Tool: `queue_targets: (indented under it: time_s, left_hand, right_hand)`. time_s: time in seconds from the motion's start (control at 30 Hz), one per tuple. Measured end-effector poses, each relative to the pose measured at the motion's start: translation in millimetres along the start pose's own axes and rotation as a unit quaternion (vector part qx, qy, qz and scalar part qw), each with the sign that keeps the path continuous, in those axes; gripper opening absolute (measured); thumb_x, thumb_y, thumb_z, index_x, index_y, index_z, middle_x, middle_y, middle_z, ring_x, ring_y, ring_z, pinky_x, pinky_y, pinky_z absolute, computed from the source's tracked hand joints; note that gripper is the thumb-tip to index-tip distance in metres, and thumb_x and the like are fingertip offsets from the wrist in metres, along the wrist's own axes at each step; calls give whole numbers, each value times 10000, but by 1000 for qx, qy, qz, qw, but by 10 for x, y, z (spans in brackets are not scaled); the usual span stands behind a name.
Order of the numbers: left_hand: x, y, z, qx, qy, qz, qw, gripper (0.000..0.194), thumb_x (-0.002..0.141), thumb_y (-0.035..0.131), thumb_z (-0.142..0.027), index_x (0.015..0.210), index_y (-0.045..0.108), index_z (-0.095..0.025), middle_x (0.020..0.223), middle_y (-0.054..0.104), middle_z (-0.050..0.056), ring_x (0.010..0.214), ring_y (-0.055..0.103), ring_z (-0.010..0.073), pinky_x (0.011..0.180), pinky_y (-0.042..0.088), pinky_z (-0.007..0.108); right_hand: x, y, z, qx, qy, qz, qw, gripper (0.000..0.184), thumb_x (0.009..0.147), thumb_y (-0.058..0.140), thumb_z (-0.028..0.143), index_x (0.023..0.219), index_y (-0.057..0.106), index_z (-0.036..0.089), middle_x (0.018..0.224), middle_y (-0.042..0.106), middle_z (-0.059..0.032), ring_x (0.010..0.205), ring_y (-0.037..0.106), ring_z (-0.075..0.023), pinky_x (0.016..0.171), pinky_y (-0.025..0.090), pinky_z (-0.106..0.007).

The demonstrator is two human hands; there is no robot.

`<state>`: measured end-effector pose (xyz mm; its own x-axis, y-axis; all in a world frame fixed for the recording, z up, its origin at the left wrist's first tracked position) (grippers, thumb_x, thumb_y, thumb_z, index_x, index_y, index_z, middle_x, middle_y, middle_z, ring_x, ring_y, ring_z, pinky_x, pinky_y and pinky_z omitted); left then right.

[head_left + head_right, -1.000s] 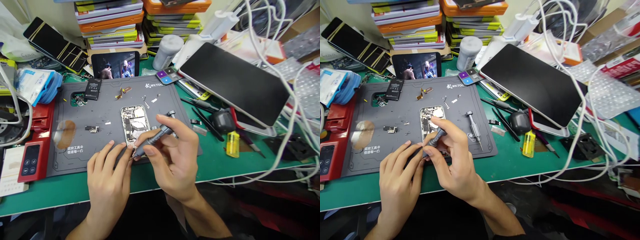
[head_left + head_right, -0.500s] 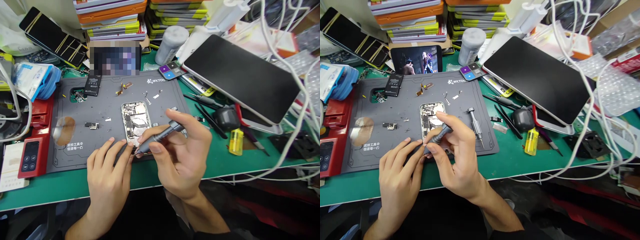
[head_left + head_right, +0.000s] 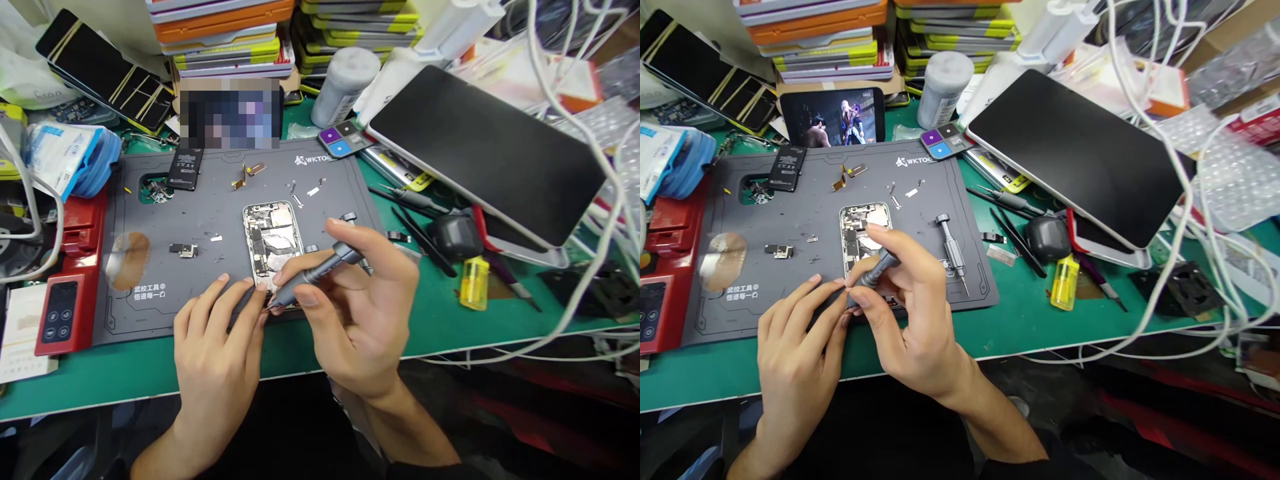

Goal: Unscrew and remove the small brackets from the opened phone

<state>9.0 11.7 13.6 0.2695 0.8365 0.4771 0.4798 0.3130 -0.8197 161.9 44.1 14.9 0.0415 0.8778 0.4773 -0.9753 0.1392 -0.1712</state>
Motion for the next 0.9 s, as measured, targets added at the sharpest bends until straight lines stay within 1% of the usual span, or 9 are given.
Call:
queue_targets:
  time_s: [0.1, 0.17, 0.27, 0.33, 0.53, 0.7, 0.77, 0.9]
  left_hand:
    - [-1, -2, -2, 0, 1, -1, 1000, 296, 1043, 706, -106, 1328, 745, -175, 1300, 823, 93, 1305, 724, 323, 1033, 474, 463]
    - [1, -3, -5, 2, 2, -2, 1000, 290, 1043, 705, -105, 1322, 748, -174, 1297, 824, 91, 1300, 726, 320, 1029, 475, 461]
    - [5, -1, -9, 4, 2, -2, 1000, 277, 1049, 700, -107, 1311, 753, -179, 1294, 826, 88, 1297, 729, 316, 1026, 473, 459]
    - [6, -1, -10, 5, 2, -4, 1000, 271, 1055, 695, -110, 1310, 752, -183, 1293, 828, 86, 1297, 728, 314, 1026, 472, 457]
    - [-1, 3, -1, 2, 5, -3, 1000, 274, 1052, 700, -97, 1309, 757, -173, 1298, 823, 87, 1301, 719, 323, 1035, 465, 452]
    - [-2, 4, 3, 2, 9, -8, 1000, 273, 1051, 706, -103, 1311, 762, -168, 1294, 823, 85, 1294, 719, 329, 1039, 462, 454]
    - [-2, 6, 3, 1, 9, -7, 1000, 273, 1051, 708, -105, 1311, 763, -166, 1294, 823, 86, 1295, 718, 331, 1036, 462, 454]
    - [-2, 7, 1, 1, 8, -9, 1000, 270, 1052, 709, -104, 1308, 764, -165, 1291, 824, 85, 1291, 719, 329, 1035, 462, 455]
  right_hand:
    - [6, -2, 11, 18, -8, -3, 1000, 569, 1093, 604, 214, 1603, 438, 407, 1364, 691, -101, 852, 774, -188, 621, 738, -337]
    - [7, -2, 11, 25, -11, -6, 1000, 572, 1084, 611, 199, 1596, 455, 402, 1351, 697, -101, 823, 769, -185, 601, 730, -334]
    - [7, 2, -2, 18, -6, -5, 1000, 569, 1085, 612, 227, 1593, 446, 421, 1339, 705, -94, 772, 748, -178, 550, 707, -320]
    - [8, 5, -8, 20, -2, -5, 1000, 567, 1084, 615, 233, 1589, 446, 426, 1316, 711, -86, 758, 739, -174, 545, 703, -314]
    - [39, 3, 32, 74, -16, -6, 997, 595, 1055, 612, 101, 1577, 510, 366, 1158, 732, -63, 705, 709, -154, 576, 709, -301]
    - [64, 5, 69, 78, -28, -13, 996, 582, 1045, 633, 94, 1565, 533, 335, 1043, 732, -38, 695, 704, -154, 573, 698, -274]
    - [62, 7, 74, 73, -29, -13, 997, 577, 1051, 622, 98, 1568, 526, 334, 1040, 733, -38, 703, 707, -159, 570, 694, -272]
    - [45, 11, 62, 43, -21, -7, 999, 558, 1078, 592, 145, 1583, 489, 361, 1100, 741, -48, 729, 727, -171, 567, 690, -284]
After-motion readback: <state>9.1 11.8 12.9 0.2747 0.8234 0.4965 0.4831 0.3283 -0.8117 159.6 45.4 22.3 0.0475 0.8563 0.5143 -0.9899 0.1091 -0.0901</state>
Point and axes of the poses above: each hand's wrist, its own x-axis towards the middle knuckle, its own y-axis out of the palm, z = x × y, the point moved 5 cm from there along x, towards the middle knuckle
